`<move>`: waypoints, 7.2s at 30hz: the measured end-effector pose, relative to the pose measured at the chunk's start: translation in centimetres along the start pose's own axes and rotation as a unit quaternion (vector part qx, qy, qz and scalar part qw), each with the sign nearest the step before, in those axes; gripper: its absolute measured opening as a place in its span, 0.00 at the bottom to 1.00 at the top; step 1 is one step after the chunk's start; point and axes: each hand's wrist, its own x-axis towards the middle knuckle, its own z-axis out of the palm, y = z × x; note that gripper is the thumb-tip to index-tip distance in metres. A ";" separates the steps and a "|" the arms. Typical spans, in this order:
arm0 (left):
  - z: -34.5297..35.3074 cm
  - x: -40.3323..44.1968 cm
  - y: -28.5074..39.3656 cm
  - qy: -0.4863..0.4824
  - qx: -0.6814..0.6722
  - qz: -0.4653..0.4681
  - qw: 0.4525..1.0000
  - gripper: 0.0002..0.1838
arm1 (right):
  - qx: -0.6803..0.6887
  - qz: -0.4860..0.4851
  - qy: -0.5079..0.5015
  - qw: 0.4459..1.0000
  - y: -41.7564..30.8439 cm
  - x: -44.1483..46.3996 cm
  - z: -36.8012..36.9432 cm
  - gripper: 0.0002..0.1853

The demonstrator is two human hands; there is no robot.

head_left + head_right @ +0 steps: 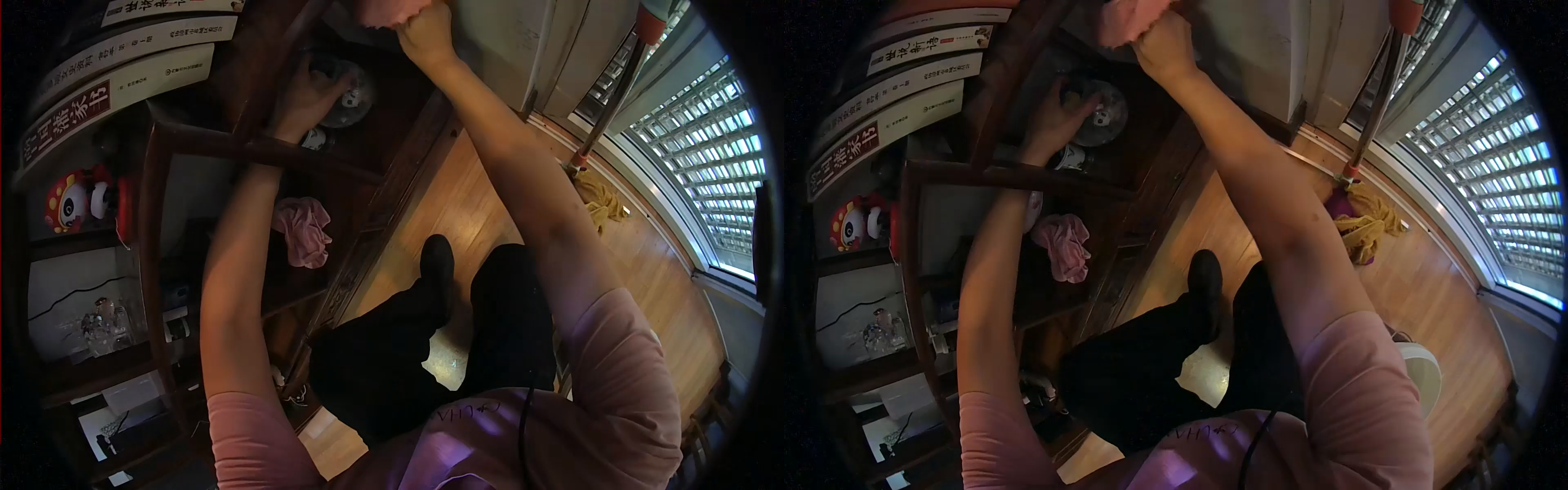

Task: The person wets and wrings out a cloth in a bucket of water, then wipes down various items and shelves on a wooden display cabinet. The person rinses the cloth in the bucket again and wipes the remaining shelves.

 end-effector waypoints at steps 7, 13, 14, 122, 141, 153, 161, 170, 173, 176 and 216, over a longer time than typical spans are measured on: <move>-0.5 -1.6 -0.1 0.060 -0.051 0.092 0.993 0.45 | 0.124 0.156 -0.058 0.978 1.6 -11.5 0.3 0.08; -2.5 -5.3 -1.2 0.074 -0.116 0.073 0.988 0.41 | 0.041 0.198 -0.226 0.953 3.3 -14.6 -2.5 0.08; -2.8 -6.3 -1.1 0.091 -0.087 0.059 0.990 0.39 | 0.045 0.195 -0.226 0.953 2.5 -14.3 -4.0 0.08; -2.2 6.9 -3.4 -0.206 -0.012 0.134 0.969 0.43 | 0.198 0.127 -0.114 0.965 -8.4 -9.8 -0.9 0.21; -1.1 10.4 -8.4 -0.059 -0.076 0.298 0.950 0.43 | -0.129 0.079 -0.231 0.961 -6.7 -9.3 2.7 0.23; -1.9 14.4 -13.2 -0.117 -0.216 0.283 0.927 0.43 | -0.121 -0.020 -0.375 0.919 -7.8 -5.3 14.4 0.20; -3.5 4.5 -11.8 -0.145 -0.310 0.284 0.896 0.44 | -0.002 -0.040 -0.438 0.898 -9.0 -3.4 14.1 0.17; -5.6 13.7 -14.4 -0.173 -0.409 0.284 0.850 0.44 | 0.137 -0.059 -0.559 0.816 -8.4 -3.6 10.7 0.14; -6.5 15.4 -12.6 -0.178 -0.441 0.289 0.831 0.44 | 0.072 -0.070 -0.447 0.889 -8.4 -6.7 9.8 0.14; -5.1 12.9 -7.7 0.100 -0.021 0.512 0.853 0.46 | 0.090 -0.085 -0.380 0.917 -8.3 -8.1 7.9 0.15; -5.0 9.0 -3.0 -0.209 0.620 0.047 0.755 0.39 | 0.057 -0.145 -0.380 0.912 -12.0 -8.2 9.0 0.20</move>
